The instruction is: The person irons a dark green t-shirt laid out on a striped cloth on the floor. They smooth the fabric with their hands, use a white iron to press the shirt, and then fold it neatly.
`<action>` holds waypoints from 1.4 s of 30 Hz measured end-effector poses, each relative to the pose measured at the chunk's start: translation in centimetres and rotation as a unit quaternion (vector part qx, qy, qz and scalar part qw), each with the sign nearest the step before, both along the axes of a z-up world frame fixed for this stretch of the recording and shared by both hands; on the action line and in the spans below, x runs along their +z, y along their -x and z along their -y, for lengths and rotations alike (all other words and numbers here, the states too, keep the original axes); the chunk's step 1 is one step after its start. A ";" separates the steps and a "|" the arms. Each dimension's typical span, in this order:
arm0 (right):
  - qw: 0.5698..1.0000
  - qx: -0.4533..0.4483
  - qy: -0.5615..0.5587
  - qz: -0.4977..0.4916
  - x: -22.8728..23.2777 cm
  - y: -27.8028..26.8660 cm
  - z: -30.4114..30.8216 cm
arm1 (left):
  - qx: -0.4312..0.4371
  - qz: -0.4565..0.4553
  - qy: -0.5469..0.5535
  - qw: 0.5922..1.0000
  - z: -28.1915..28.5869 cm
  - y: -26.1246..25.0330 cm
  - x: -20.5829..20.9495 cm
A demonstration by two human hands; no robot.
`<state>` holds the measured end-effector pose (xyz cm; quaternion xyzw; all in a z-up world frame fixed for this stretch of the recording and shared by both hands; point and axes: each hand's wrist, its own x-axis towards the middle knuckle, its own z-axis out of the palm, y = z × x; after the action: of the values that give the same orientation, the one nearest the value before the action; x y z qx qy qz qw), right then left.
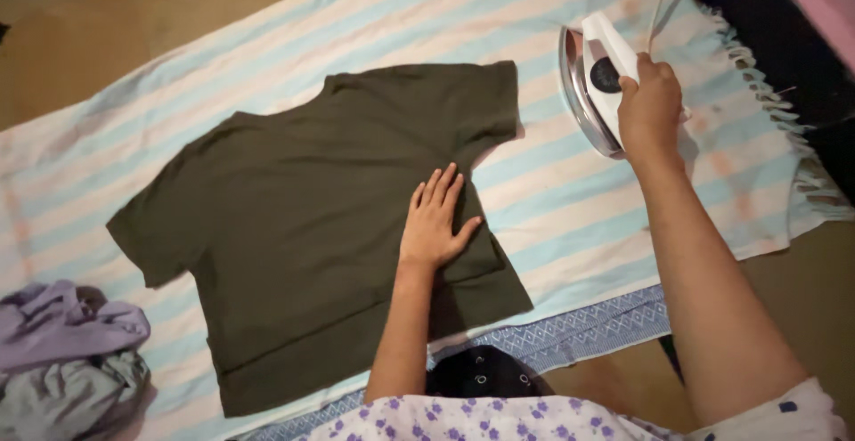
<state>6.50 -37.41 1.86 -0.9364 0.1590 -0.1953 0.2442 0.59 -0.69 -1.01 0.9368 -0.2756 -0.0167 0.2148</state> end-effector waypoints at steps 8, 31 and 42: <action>0.999 0.024 0.031 0.014 -1.9 -0.4 1.9 | 0.003 -0.011 0.005 1.000 -0.2 0.0 -0.3; 0.991 -0.041 -0.124 -0.027 -3.0 0.6 -17.4 | 0.018 -0.017 0.034 0.999 -0.1 0.1 -0.8; 0.883 0.041 -0.468 0.002 -2.9 -5.8 -15.1 | 0.014 -0.014 0.037 0.999 -0.3 0.4 0.0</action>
<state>12.34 -22.30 -1.03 -0.7184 0.1927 -0.0897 0.6624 0.23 -0.40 -1.03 0.9319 -0.2595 -0.0166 0.2530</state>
